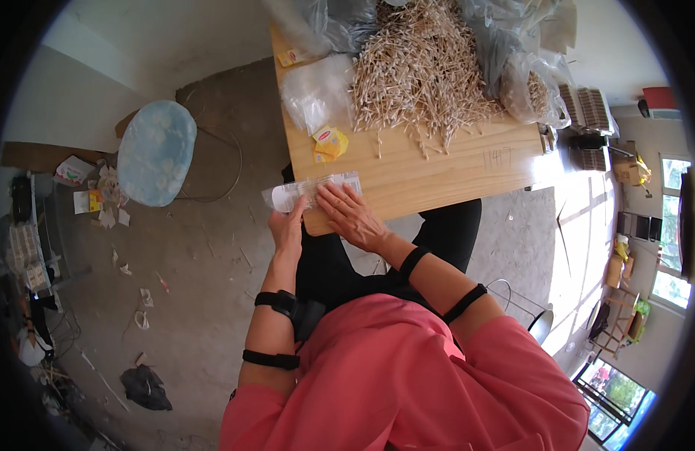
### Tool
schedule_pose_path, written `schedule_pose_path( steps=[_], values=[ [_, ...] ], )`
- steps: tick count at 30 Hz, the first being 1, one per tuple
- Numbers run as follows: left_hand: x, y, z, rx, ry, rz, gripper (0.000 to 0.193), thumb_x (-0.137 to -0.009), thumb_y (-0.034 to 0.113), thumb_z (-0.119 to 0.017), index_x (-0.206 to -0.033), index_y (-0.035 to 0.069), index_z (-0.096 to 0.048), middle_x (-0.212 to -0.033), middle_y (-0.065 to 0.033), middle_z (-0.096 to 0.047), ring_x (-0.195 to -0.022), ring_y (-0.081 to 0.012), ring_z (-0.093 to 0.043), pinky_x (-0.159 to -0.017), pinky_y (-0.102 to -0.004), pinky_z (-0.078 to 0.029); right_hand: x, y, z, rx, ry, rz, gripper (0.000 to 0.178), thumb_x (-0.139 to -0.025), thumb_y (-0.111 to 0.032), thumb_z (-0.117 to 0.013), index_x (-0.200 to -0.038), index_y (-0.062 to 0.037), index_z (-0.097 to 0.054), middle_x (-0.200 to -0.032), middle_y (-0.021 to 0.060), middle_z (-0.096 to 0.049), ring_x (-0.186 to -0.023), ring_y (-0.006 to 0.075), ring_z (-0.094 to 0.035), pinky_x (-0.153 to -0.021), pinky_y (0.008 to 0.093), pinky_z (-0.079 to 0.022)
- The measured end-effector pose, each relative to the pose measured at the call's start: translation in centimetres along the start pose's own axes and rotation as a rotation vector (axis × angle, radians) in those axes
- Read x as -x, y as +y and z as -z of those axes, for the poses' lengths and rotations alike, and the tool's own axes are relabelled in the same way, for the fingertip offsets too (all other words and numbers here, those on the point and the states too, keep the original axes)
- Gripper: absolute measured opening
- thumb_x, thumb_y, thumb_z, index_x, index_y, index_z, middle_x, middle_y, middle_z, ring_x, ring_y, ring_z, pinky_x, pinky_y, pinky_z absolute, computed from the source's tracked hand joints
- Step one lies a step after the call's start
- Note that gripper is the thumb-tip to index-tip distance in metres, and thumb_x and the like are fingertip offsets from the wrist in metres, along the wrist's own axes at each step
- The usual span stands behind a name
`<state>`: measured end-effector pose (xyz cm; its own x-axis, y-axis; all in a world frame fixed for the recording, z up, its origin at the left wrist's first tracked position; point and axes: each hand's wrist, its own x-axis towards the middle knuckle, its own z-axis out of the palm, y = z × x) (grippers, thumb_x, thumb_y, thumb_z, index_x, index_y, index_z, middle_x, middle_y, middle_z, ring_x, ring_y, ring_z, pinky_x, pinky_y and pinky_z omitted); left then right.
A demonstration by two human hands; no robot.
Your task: Packaging cotton swabs into small plastic bags.
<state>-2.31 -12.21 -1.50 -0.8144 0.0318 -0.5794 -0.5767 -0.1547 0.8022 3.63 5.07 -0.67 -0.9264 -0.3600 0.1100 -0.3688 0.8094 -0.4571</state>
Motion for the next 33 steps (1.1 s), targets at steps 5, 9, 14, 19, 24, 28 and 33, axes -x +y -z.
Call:
schedule_pose_path(
  steps=[5, 9, 14, 19, 24, 28, 33],
  values=[
    [-0.8, -1.0, 1.1, -0.060, -0.046, -0.066, 0.038, -0.083, 0.020, -0.079, -0.117, 0.007, -0.065, -0.106, 0.0008, -0.068, -0.091, -0.0097, -0.061, -0.074, -0.0266, -0.046, -0.1, 0.9, -0.3, 0.010, 0.003, 0.085, 0.054, -0.095, -0.021, -0.055, -0.144, -0.0020, -0.041, -0.155, 0.0124, -0.035, -0.146, 0.0280, -0.028, -0.120, 0.0459, -0.021],
    [-0.9, -0.9, 0.6, -0.130, -0.063, -0.080, 0.038, -0.085, 0.020, -0.077, -0.117, 0.005, -0.065, -0.107, -0.0005, -0.068, -0.092, -0.0105, -0.062, -0.076, -0.0275, -0.048, 0.1, 1.0, 0.0, 0.033, 0.007, 0.079, 0.055, -0.095, -0.024, -0.057, -0.143, -0.0020, -0.043, -0.154, 0.0113, -0.036, -0.146, 0.0281, -0.028, -0.119, 0.0464, -0.023],
    [-0.6, -0.9, -0.3, -0.221, 0.066, -0.138, 0.033, -0.087, 0.016, -0.075, -0.114, 0.000, -0.066, -0.108, -0.0055, -0.070, -0.094, -0.0143, -0.064, -0.086, -0.0299, -0.049, -0.1, 0.2, 0.0, 0.054, 0.032, 0.011, 0.058, -0.095, -0.020, -0.056, -0.146, -0.0007, -0.037, -0.156, 0.0152, -0.031, -0.147, 0.0306, -0.027, -0.119, 0.0478, -0.022],
    [-0.8, -1.0, 0.8, -0.163, 0.049, -0.101, 0.032, -0.089, 0.017, -0.074, -0.115, 0.001, -0.065, -0.108, -0.0050, -0.069, -0.093, -0.0145, -0.064, -0.083, -0.0295, -0.050, 1.0, -1.0, -0.3, 0.041, 0.150, -0.135, 0.058, -0.094, -0.020, -0.056, -0.145, 0.0001, -0.038, -0.157, 0.0161, -0.029, -0.147, 0.0302, -0.026, -0.120, 0.0471, -0.018],
    [0.0, -1.2, 0.5, -0.094, -0.030, -0.069, 0.030, -0.088, 0.021, -0.074, -0.112, 0.003, -0.065, -0.102, -0.0012, -0.068, -0.086, -0.0096, -0.061, -0.073, -0.0260, -0.050, 1.8, -0.8, -0.1, 0.098, 0.046, -0.114, 0.061, -0.094, -0.024, -0.057, -0.146, 0.0006, -0.037, -0.158, 0.0161, -0.028, -0.147, 0.0307, -0.024, -0.121, 0.0469, -0.018],
    [-0.6, -2.2, 0.4, -0.083, 0.053, -0.180, 0.034, -0.088, 0.018, -0.075, -0.116, 0.002, -0.064, -0.109, -0.0045, -0.068, -0.095, -0.0131, -0.064, -0.080, -0.0278, -0.051, 0.8, -0.7, -0.1, 0.089, 0.050, -0.101, 0.061, -0.094, -0.026, -0.058, -0.145, 0.0002, -0.039, -0.157, 0.0158, -0.029, -0.147, 0.0301, -0.024, -0.120, 0.0469, -0.020],
    [-0.5, -1.7, -0.2, -0.119, 0.054, -0.161, 0.037, -0.087, 0.017, -0.075, -0.119, 0.000, -0.063, -0.113, -0.0070, -0.068, -0.101, -0.0159, -0.064, -0.085, -0.0299, -0.050, 0.4, -0.4, 0.2, 0.096, 0.064, -0.119, 0.059, -0.093, -0.027, -0.059, -0.142, -0.0003, -0.042, -0.156, 0.0155, -0.032, -0.147, 0.0307, -0.026, -0.118, 0.0475, -0.023]
  ],
)
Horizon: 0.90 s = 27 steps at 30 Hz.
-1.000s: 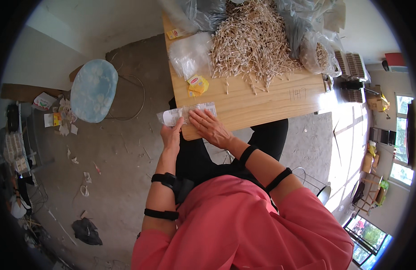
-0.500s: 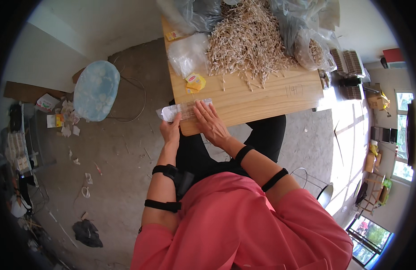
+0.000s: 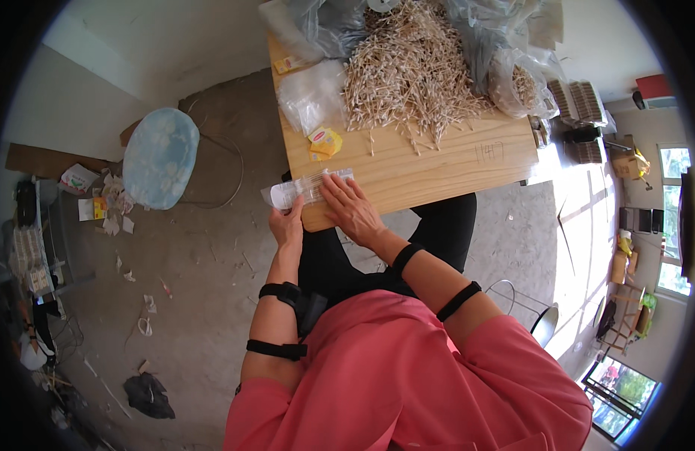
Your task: Packaging cotton swabs into small plastic bags.
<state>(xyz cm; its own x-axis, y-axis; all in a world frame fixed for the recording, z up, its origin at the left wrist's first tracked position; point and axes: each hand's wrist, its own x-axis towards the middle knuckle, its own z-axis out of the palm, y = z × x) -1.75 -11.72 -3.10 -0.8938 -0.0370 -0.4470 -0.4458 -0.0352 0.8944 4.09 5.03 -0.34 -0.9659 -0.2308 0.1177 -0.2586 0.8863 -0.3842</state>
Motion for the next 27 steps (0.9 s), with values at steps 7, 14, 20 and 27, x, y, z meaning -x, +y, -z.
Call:
schedule_pose_path(
  steps=[7, 14, 20, 27],
  values=[
    [0.5, 0.6, 0.5, -0.018, -0.006, 0.032, 0.037, -0.092, 0.031, -0.069, -0.115, 0.004, -0.065, -0.101, -0.0024, -0.068, -0.087, -0.0107, -0.062, -0.074, -0.0269, -0.050, 0.1, 0.2, -0.2, -0.091, 0.093, -0.026, 0.058, -0.093, -0.019, -0.060, -0.144, 0.0003, -0.039, -0.154, 0.0193, -0.033, -0.144, 0.0350, -0.030, -0.117, 0.0467, -0.026],
    [-1.4, 1.1, 1.2, 0.073, 0.040, 0.136, 0.041, -0.092, 0.041, -0.068, -0.113, 0.007, -0.065, -0.096, 0.0014, -0.066, -0.078, -0.0078, -0.059, -0.066, -0.0247, -0.048, -1.9, -0.2, -1.9, -0.338, 0.210, -0.215, 0.067, -0.094, -0.010, -0.052, -0.152, 0.0025, -0.019, -0.155, 0.0224, -0.030, -0.146, 0.0376, -0.023, -0.120, 0.0480, -0.017],
    [-1.2, 1.1, 0.2, 0.087, 0.016, 0.019, 0.028, -0.089, 0.016, -0.073, -0.110, 0.000, -0.064, -0.105, -0.0055, -0.068, -0.094, -0.0148, -0.064, -0.084, -0.0294, -0.050, -1.5, -2.0, -2.3, -0.208, 0.149, -0.225, 0.072, -0.095, -0.021, -0.054, -0.153, 0.0020, -0.017, -0.158, 0.0203, -0.024, -0.149, 0.0342, -0.017, -0.121, 0.0497, -0.009],
    [-1.2, 0.3, 0.3, 0.021, -0.020, -0.053, 0.034, -0.089, 0.019, -0.073, -0.116, 0.001, -0.063, -0.110, -0.0049, -0.068, -0.098, -0.0157, -0.064, -0.087, -0.0296, -0.050, -1.8, -3.7, -1.4, 0.037, -0.049, -0.223, 0.081, -0.091, -0.043, -0.057, -0.152, 0.0005, -0.025, -0.161, 0.0148, -0.021, -0.151, 0.0287, -0.014, -0.121, 0.0489, -0.007]
  ],
)
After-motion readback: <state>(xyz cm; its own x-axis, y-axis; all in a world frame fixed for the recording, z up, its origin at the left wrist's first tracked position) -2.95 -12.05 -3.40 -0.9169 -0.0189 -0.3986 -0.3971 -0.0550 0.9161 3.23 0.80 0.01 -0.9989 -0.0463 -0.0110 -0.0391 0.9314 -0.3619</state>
